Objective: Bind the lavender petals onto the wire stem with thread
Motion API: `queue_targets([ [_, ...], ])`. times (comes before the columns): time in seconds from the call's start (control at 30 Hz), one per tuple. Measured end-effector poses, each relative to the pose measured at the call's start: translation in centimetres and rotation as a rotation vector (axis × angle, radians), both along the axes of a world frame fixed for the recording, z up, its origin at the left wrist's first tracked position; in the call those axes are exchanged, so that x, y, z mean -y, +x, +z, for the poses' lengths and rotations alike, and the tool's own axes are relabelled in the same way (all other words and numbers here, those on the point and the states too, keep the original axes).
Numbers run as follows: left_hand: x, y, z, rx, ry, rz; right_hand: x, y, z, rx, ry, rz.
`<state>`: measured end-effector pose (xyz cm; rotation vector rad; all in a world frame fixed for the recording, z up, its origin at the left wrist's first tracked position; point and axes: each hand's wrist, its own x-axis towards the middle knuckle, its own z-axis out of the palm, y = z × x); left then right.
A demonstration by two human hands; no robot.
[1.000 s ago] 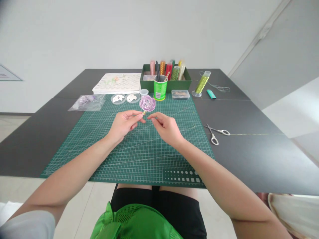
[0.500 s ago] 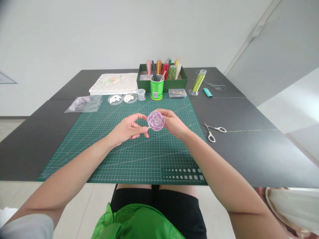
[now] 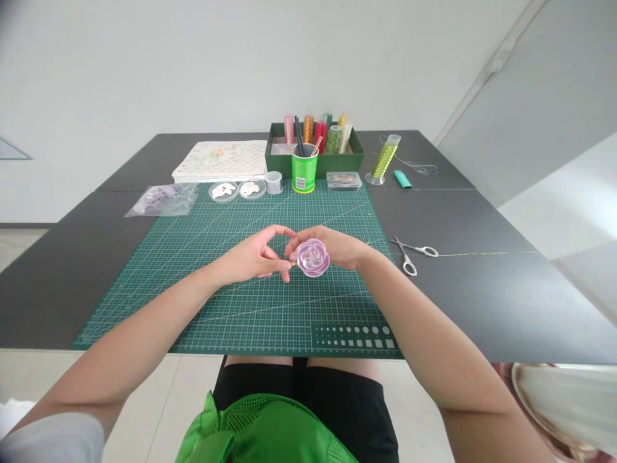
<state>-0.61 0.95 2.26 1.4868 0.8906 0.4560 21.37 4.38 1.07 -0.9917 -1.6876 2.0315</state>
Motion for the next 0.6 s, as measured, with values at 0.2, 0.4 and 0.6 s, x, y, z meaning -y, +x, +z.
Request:
queue_targets([
  [0.2, -0.1, 0.1, -0.3, -0.219, 0.045, 0.033, -0.1, -0.2, -0.5, 0.031, 0.002, 0.026],
  [0.4, -0.4, 0.3, -0.8, -0.224, 0.013, 0.005, 0.1, -0.6, -0.6, 0.043, 0.106, 0.035],
  [0.6, -0.5, 0.3, -1.7, -0.242, 0.059, 0.021, 0.2, -0.8, -0.5, 0.112, 0.170, 0.003],
])
